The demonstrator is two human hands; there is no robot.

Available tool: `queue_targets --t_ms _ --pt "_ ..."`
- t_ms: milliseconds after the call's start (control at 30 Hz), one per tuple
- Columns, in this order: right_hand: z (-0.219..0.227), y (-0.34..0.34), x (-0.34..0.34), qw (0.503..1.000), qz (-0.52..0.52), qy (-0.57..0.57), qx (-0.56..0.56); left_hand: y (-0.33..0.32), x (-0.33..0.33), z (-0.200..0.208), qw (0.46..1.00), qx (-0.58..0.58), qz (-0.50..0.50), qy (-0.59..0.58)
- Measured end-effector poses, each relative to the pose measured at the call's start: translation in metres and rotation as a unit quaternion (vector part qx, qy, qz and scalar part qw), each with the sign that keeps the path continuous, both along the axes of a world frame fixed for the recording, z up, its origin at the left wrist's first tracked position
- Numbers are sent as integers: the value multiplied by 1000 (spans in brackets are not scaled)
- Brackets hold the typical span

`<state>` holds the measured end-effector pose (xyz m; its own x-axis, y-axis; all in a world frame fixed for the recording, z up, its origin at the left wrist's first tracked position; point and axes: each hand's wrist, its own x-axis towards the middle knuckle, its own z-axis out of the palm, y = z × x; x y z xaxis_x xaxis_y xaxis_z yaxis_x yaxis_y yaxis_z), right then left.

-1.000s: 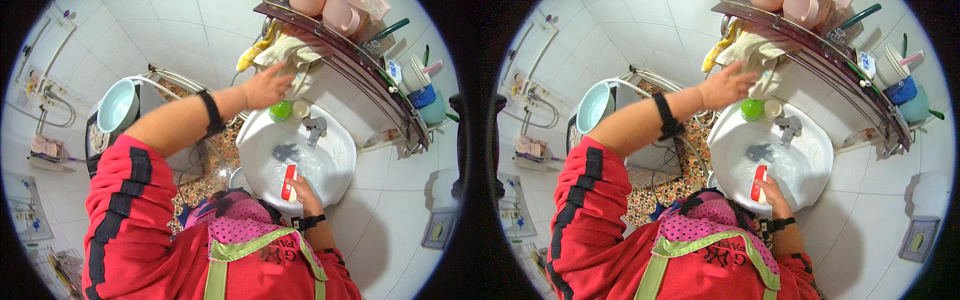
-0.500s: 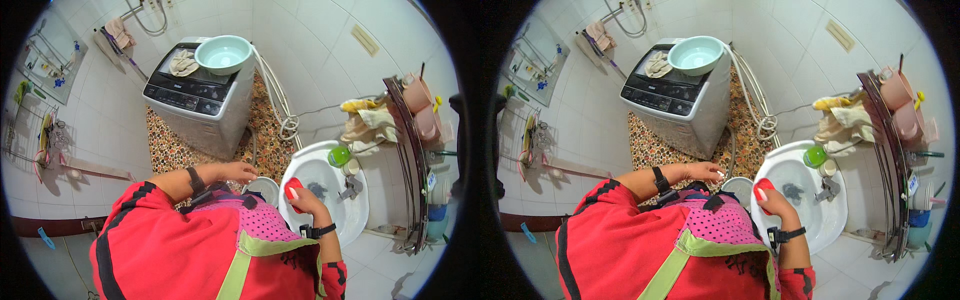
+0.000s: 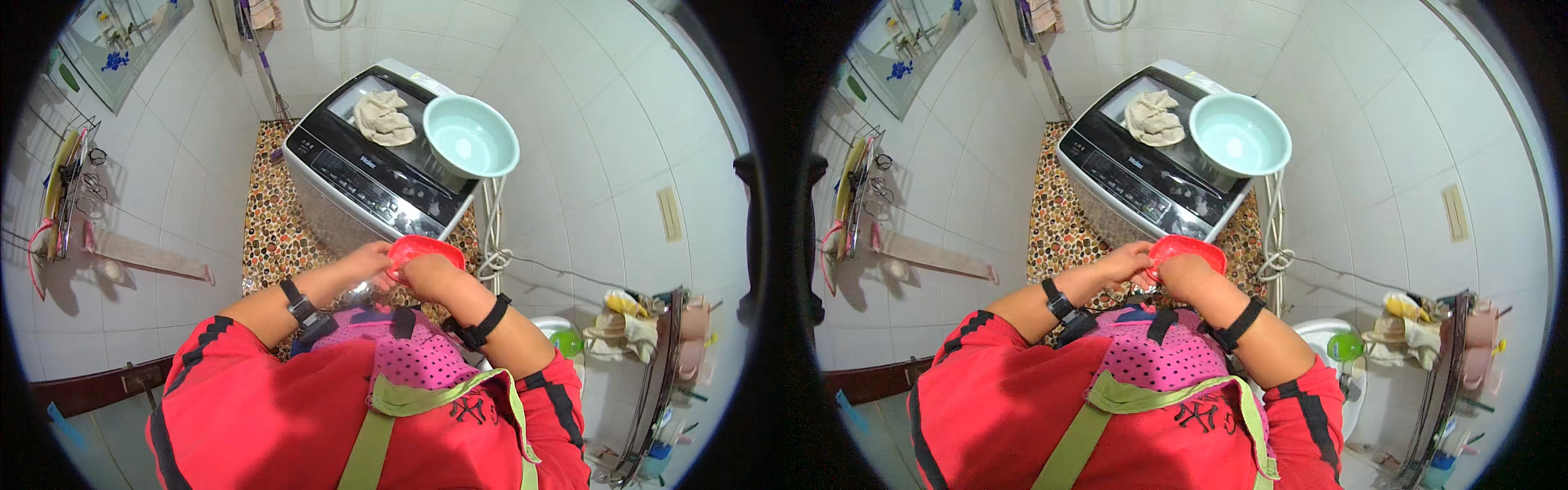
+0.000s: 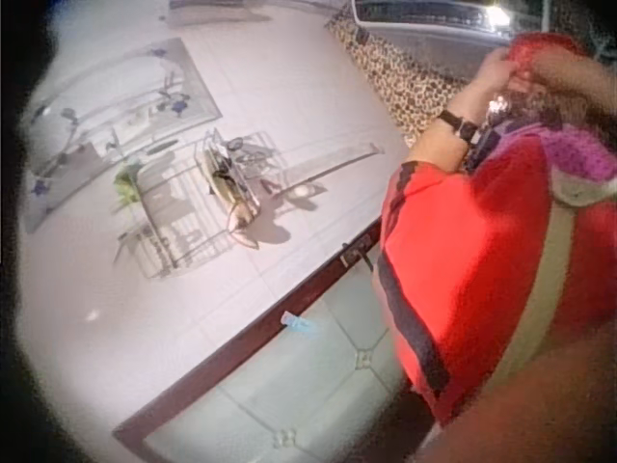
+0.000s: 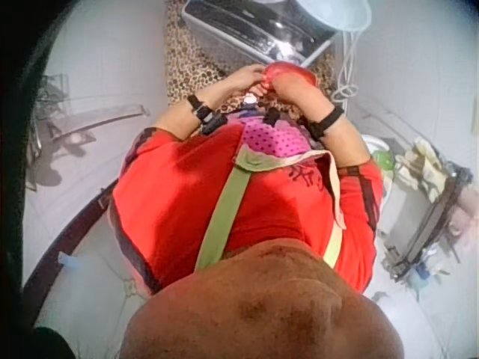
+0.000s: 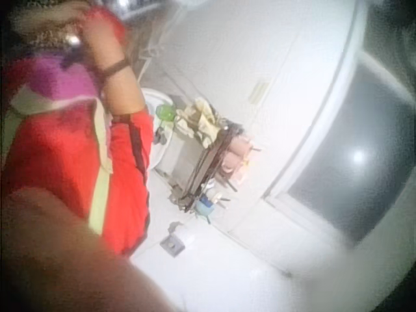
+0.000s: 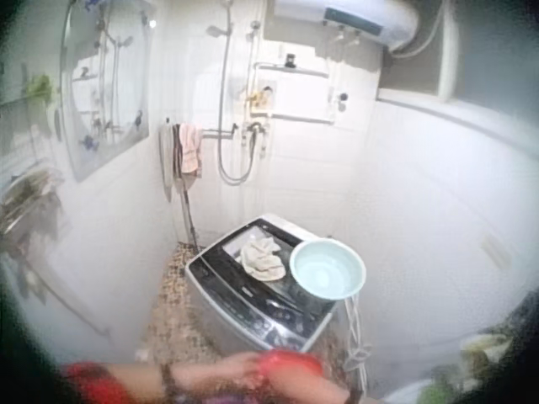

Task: The person fills a basin with water from the sink, then uses a scrubber to clean the sink basin, faucet, and surrounding wall tiles. They rinse the scrubber and continue wiping the sink and nearby surfaces.

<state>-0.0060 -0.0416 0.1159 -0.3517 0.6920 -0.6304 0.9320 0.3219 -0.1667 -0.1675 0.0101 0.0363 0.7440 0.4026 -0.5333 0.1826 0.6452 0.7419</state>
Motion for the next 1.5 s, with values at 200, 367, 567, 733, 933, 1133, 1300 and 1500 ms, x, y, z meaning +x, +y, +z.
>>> queue_targets --t_ms 200,367,567,733,933,1133,1300,1500 --pt "21 56 3 900 45 284 329 80 -46 1 987 3 156 31" --pt "12 20 54 877 -165 290 346 195 -74 -18 936 112 326 72" --pt "-40 -76 96 898 -334 188 217 322 -55 -34 843 200 488 108" --pt "-66 -166 98 830 -493 195 170 373 -27 -74 867 194 452 76" --pt "-90 -263 91 759 -601 146 203 392 -50 -96 931 197 308 17" --pt "-112 -336 78 632 -707 154 278 376 -69 -74 919 214 305 129" --pt "-130 -417 95 525 -783 154 297 317 -45 -42 892 240 369 104" --pt "-156 -494 128 472 -836 115 255 121 74 9 937 281 196 -71"
